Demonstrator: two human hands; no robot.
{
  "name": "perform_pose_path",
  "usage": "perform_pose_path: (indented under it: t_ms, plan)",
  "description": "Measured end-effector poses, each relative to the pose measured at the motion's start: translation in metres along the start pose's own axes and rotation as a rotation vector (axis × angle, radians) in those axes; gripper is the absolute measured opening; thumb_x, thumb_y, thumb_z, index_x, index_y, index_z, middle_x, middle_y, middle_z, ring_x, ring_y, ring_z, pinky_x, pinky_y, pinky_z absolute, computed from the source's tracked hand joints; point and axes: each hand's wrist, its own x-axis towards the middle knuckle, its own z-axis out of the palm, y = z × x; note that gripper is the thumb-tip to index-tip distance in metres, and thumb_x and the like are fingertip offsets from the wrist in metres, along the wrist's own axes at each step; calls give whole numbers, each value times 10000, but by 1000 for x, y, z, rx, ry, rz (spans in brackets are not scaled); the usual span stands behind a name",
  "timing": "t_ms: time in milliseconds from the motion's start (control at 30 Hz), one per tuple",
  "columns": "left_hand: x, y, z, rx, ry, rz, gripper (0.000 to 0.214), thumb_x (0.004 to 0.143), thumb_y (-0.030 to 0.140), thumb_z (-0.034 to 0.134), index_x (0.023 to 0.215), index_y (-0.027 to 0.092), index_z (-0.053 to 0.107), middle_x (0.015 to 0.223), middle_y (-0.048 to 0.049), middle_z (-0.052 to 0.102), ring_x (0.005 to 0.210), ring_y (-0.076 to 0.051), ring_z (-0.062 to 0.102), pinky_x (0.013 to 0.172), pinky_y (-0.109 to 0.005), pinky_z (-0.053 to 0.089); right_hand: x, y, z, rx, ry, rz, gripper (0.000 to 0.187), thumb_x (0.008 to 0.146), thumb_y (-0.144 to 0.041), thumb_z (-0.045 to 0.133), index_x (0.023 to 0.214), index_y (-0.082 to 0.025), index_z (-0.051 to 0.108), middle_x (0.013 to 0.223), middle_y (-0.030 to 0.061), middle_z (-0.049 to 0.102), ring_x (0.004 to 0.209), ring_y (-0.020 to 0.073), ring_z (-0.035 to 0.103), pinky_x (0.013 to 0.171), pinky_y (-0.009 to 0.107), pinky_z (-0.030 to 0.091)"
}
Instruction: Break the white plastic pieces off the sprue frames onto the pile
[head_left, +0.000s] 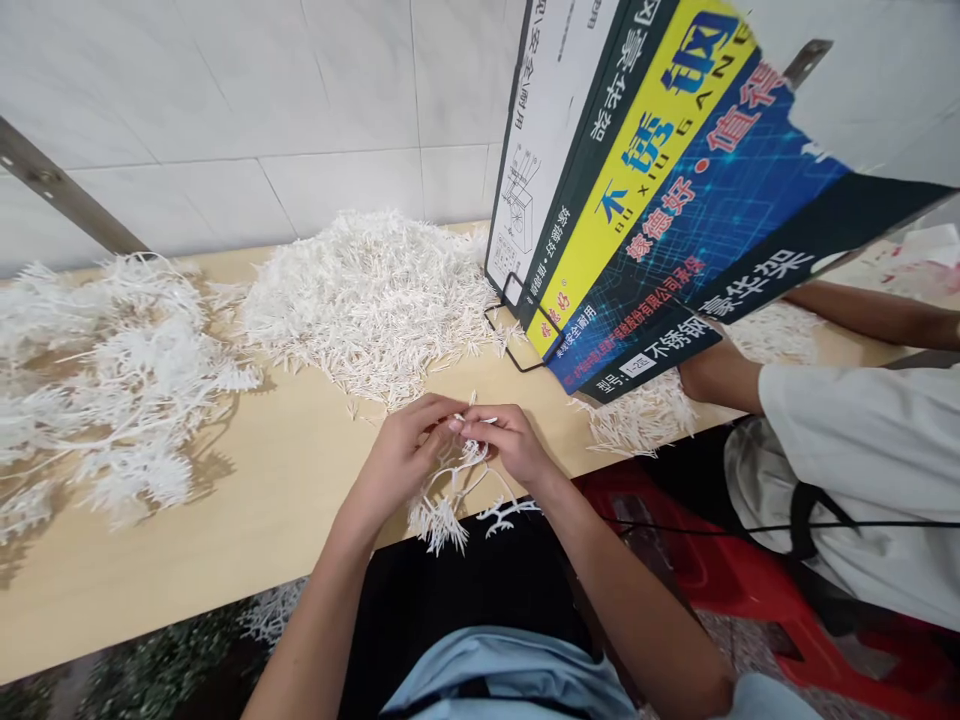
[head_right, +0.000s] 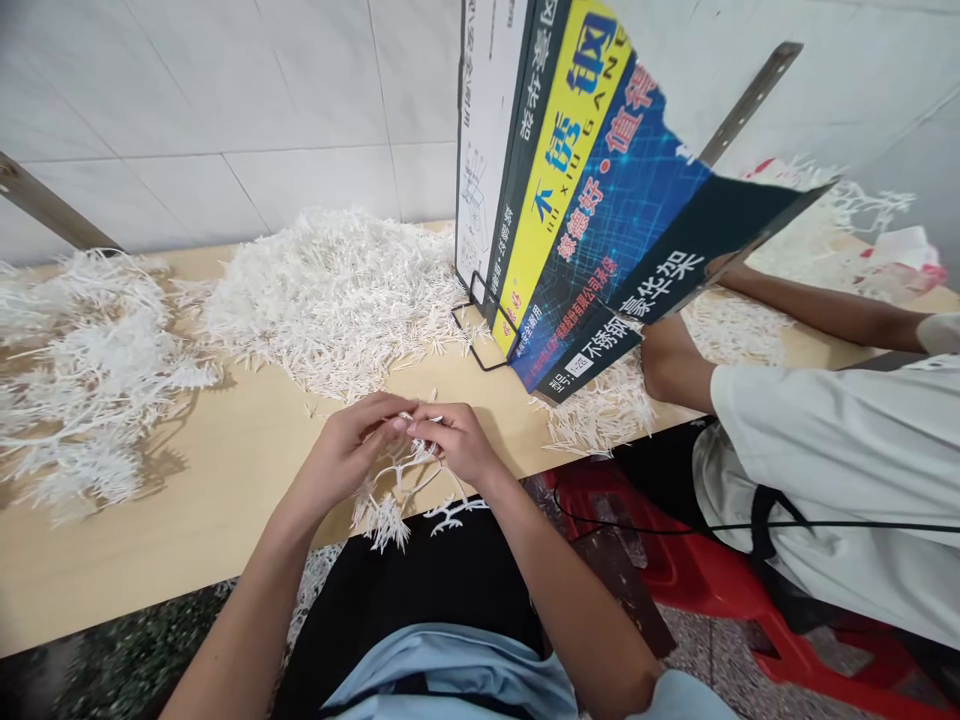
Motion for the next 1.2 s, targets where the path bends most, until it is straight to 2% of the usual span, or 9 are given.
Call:
perform_pose_path:
  t_ms: [133, 333, 467, 567, 667, 733, 900, 1067, 1200]
  plan:
    - [-5, 0, 4, 64, 45, -126, 287, 997, 389, 571, 838, 204, 723, 762, -24, 700, 684, -175, 617, 668, -279, 465, 0, 3, 0, -35, -28, -37, 224, 804, -336, 703, 648, -176, 702, 589, -24, 538, 580, 120, 444, 572, 252, 341]
    - [-36, 3, 9, 107, 150, -141, 345, 1013, 429, 535, 751, 216, 605, 621, 27, 547, 579, -151, 505, 603, -265, 382, 12, 10, -2, 121, 373, -129, 291, 806, -337, 653, 569, -199, 556, 550, -35, 442, 523, 116, 367, 509, 261, 294]
    - [-40, -3, 3, 65, 372, -246, 301, 1019, 479, 549, 888, 225, 645, 695, 21, 562, 633, -158, 519, 616, -263, 404, 10, 5, -2, -43, 192, -84, 263, 852, -398, 695, 706, -181, 717, 627, -13, 572, 567, 117, 447, 535, 247, 322]
    - [-19, -7, -3, 41, 486, -158, 230, 1011, 444, 574, 1027, 229, 654, 953, -33, 667, 860, -189, 631, 751, -275, 494, 4, 1, -1, -101, 89, -88, 270, 881, -417, 704, 786, -175, 775, 690, 3, 634, 626, 128, 515, 588, 245, 382]
    - [5, -7, -5, 119, 452, -18, 260, 998, 403, 586, 1176, 233, 667, 1291, -106, 632, 1189, -253, 613, 898, -335, 526, 1, 0, 0, -124, 81, -112, 298, 886, -461, 726, 852, -175, 801, 705, 9, 655, 649, 142, 550, 608, 250, 419]
    - [10, -4, -1, 153, 368, -6, 297, 1021, 405, 541, 1210, 227, 687, 1344, -121, 636, 1242, -272, 605, 950, -371, 517, 1, 1, 0, -129, 100, -141, 319, 886, -487, 735, 881, -177, 805, 745, 19, 684, 664, 151, 578, 622, 256, 450]
    - [-5, 1, 16, -16, 91, -156, 379, 1035, 479, 515, 1155, 203, 747, 1064, -80, 785, 900, -234, 718, 797, -324, 535, 5, 5, 0, -72, 190, -181, 322, 815, -465, 817, 982, -194, 768, 879, 37, 751, 741, 174, 675, 666, 258, 526]
    - [-15, -6, 20, 44, 86, -144, 277, 1000, 411, 589, 992, 210, 779, 798, -28, 765, 697, -195, 681, 675, -279, 508, 4, 6, 2, -81, 148, -149, 251, 807, -422, 805, 856, -185, 739, 802, 34, 747, 703, 169, 684, 643, 255, 520]
    - [-25, -10, 28, 256, 136, 24, 219, 1015, 238, 530, 966, 210, 742, 816, -46, 742, 713, -189, 675, 681, -274, 499, 4, 7, 5, -105, 194, -139, 197, 792, -367, 792, 793, -182, 724, 701, 17, 711, 591, 149, 635, 568, 248, 482]
